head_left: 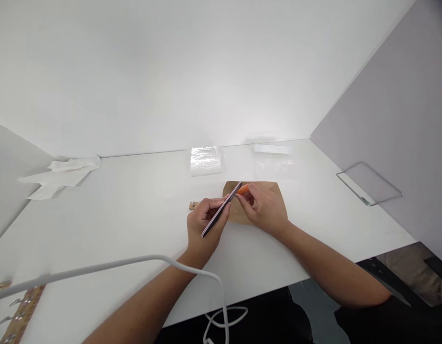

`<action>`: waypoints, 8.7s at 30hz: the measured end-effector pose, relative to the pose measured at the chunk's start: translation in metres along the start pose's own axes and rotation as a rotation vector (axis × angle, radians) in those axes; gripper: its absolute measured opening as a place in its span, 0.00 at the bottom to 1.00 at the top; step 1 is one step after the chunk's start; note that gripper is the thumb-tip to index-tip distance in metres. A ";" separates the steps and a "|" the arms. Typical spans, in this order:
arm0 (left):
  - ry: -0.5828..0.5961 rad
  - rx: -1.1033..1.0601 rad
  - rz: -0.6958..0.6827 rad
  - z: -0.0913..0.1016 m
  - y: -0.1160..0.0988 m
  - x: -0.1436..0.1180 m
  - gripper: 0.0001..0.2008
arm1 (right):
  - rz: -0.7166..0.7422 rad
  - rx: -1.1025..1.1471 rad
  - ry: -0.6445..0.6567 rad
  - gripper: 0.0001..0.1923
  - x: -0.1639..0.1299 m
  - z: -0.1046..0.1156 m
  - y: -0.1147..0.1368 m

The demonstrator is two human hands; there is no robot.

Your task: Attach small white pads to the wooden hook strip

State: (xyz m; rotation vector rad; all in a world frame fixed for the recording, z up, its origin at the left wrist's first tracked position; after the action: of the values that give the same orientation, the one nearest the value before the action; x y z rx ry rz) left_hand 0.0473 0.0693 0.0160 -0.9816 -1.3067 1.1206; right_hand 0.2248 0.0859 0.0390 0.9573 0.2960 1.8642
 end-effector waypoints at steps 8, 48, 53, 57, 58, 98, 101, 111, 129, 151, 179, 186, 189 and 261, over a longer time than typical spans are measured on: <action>-0.029 0.082 -0.027 0.001 -0.004 -0.003 0.03 | -0.027 -0.058 -0.051 0.08 -0.004 -0.005 0.002; -0.056 0.176 -0.143 0.000 -0.015 -0.007 0.04 | -0.133 0.051 0.045 0.09 -0.003 -0.001 0.003; -0.037 0.138 -0.104 -0.002 -0.013 -0.008 0.04 | -0.221 0.033 0.029 0.13 -0.003 0.003 -0.007; -0.034 0.109 -0.079 -0.001 -0.008 -0.007 0.06 | -0.200 0.098 0.112 0.13 -0.003 -0.002 -0.004; -0.029 0.106 -0.073 -0.002 -0.007 -0.007 0.06 | -0.209 0.101 0.108 0.13 -0.003 -0.002 -0.004; -0.086 0.091 -0.068 -0.003 -0.012 -0.009 0.06 | -0.220 0.176 0.107 0.16 -0.003 0.000 -0.002; -0.093 0.059 -0.065 -0.004 -0.012 -0.010 0.06 | -0.208 0.176 0.099 0.16 -0.003 0.001 -0.002; -0.091 0.056 -0.027 -0.005 -0.010 -0.008 0.06 | -0.190 0.105 0.055 0.14 -0.005 0.001 0.004; -0.097 0.109 -0.081 -0.003 -0.018 -0.007 0.08 | -0.249 0.154 0.025 0.15 -0.003 0.003 0.001; 0.071 0.092 -0.187 -0.001 -0.009 0.003 0.05 | -0.372 0.655 0.004 0.15 0.002 0.012 -0.019; 0.202 -0.298 0.105 -0.013 0.000 0.010 0.17 | -0.133 0.222 -0.096 0.09 -0.002 0.007 0.004; 0.164 -0.390 0.343 -0.016 0.011 0.002 0.25 | 0.028 0.130 -0.131 0.07 -0.003 0.007 0.016; 0.154 -0.439 0.412 -0.017 0.012 -0.001 0.27 | 0.031 0.125 -0.111 0.06 -0.003 0.003 0.015; 0.110 0.214 -0.014 -0.007 -0.009 -0.004 0.14 | 0.195 -0.152 0.049 0.17 0.003 0.001 0.014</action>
State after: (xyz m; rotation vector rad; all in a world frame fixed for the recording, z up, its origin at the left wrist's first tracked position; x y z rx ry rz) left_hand 0.0551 0.0644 0.0232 -0.8618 -1.0800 1.1534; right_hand 0.2158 0.0809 0.0491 0.8625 0.0903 2.0573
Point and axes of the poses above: each hand's wrist, its own x-axis towards the middle knuckle, its own z-axis out of the back of the hand, y = z × x, the point moved 7 cm from there along x, towards the middle knuckle, and after that the axes turned 2 degrees about y, right-handed, at the moved point
